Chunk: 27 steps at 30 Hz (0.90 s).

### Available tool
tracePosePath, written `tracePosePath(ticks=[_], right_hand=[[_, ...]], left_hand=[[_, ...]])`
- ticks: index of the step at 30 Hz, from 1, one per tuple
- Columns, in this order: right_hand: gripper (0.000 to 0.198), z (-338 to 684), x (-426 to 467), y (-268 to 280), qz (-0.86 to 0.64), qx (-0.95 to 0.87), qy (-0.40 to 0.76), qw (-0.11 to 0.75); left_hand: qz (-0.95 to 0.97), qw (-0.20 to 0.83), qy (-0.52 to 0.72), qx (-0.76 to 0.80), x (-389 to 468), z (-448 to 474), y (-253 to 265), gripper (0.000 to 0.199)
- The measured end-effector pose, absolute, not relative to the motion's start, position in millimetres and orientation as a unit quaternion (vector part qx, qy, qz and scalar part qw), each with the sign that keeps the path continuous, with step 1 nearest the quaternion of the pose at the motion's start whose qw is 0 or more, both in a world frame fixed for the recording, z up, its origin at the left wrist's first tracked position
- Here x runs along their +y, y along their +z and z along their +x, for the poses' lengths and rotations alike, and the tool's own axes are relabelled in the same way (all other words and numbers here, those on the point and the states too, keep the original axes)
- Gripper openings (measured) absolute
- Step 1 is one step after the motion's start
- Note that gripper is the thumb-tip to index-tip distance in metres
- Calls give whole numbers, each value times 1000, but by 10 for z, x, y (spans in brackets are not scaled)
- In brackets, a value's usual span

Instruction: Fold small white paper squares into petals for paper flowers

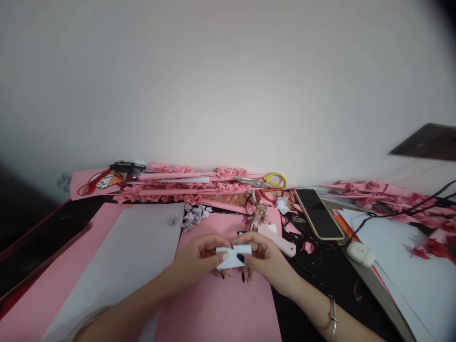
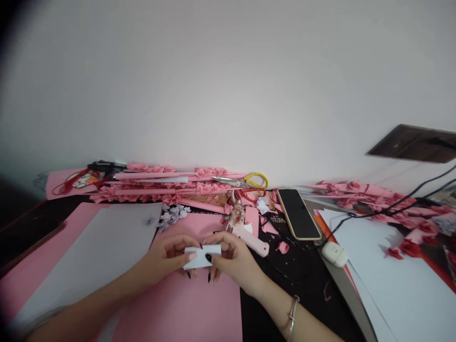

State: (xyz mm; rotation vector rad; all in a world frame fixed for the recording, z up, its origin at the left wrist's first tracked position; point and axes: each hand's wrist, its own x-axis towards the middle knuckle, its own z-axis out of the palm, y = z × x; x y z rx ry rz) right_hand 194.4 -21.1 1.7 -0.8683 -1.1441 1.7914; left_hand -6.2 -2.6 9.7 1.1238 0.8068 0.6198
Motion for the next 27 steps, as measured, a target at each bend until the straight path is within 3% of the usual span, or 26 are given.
tracePosePath(ticks=[11,27], right_hand=[[30,1913,-229,24,-401,-482,668,401],[36,1905,-245,39,-407,-484,674,383]], left_hand=[[578,630,289,431,-54,-48,111,32],[585,615,289,442,-48,-71,99,35]])
